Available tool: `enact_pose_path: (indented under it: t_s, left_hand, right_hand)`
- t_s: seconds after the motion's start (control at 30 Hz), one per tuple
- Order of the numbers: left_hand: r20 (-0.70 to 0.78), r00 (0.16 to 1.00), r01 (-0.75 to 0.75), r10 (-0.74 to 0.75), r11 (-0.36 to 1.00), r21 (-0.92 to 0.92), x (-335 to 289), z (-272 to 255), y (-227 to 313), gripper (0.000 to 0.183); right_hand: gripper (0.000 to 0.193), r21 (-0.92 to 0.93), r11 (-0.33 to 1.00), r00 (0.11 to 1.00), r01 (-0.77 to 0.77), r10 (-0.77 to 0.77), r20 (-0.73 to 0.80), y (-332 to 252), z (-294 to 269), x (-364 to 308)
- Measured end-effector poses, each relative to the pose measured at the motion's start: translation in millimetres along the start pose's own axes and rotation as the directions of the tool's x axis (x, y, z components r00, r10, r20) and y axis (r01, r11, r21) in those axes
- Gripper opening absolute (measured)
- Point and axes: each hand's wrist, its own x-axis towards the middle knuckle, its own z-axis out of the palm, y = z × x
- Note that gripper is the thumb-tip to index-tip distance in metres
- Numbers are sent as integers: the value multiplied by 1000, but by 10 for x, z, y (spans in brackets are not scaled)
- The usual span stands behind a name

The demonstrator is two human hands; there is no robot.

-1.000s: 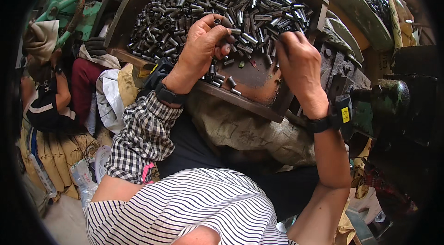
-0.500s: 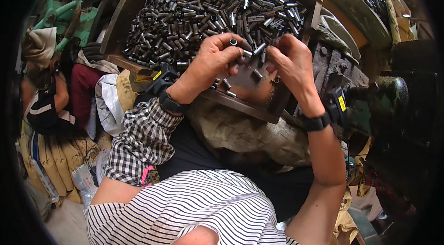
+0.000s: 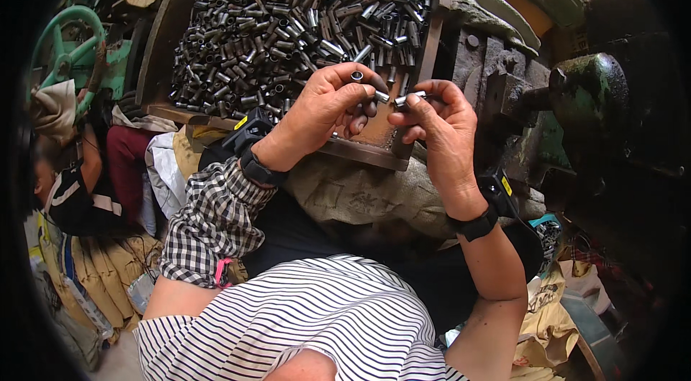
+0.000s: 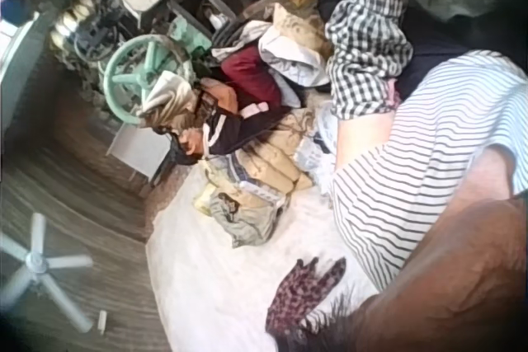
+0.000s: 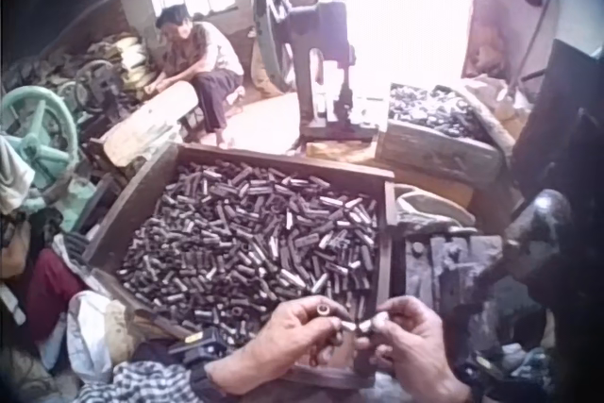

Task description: The recorder is assembling small cylindrical metal components using a mechanical press.

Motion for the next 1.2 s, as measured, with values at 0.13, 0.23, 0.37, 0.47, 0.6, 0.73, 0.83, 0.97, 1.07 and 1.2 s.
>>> enact_pose_path:
  t_s: [0.13,0.23,0.37,0.47,0.6,0.73,0.83,0.97,1.07,1.2]
  left_hand:
    - [-16,1000,5,-5,1000,29,9,35,-27,15]
    - [-33,999,-17,17,1000,21,-1,33,-65,17]
    - [-90,994,-65,68,997,27,14,38,-110,18]
    - [-126,989,-70,73,997,27,27,21,-119,18]
    - [-76,995,-58,58,998,6,22,11,-125,17]
    - [-79,997,-15,15,1000,9,36,-4,-132,17]
    - [-65,998,-13,18,997,82,16,68,-102,17]
    - [-22,1000,26,-21,959,281,-17,182,3,18]
    - [-24,998,56,-52,968,244,-33,142,45,20]
    - [-31,995,101,-99,993,55,-39,107,-19,20]
  right_hand:
    - [18,47,999,999,-6,8,-47,44,38,-2]
    - [17,135,989,998,-54,50,32,78,27,-3]
    - [15,163,983,997,-78,78,5,102,-1,-18]
    - [14,182,980,997,-76,75,10,114,-29,-18]
    - [14,181,975,992,-128,123,41,79,-15,-18]
    - [13,238,954,982,-181,162,94,82,-42,-19]
    - [11,232,956,984,-180,173,52,76,-17,-43]
    - [10,252,942,973,-223,198,122,41,-137,-59]
    - [13,224,959,979,-176,146,143,48,-92,-81]
    - [16,112,991,994,-69,58,97,67,-25,-114]
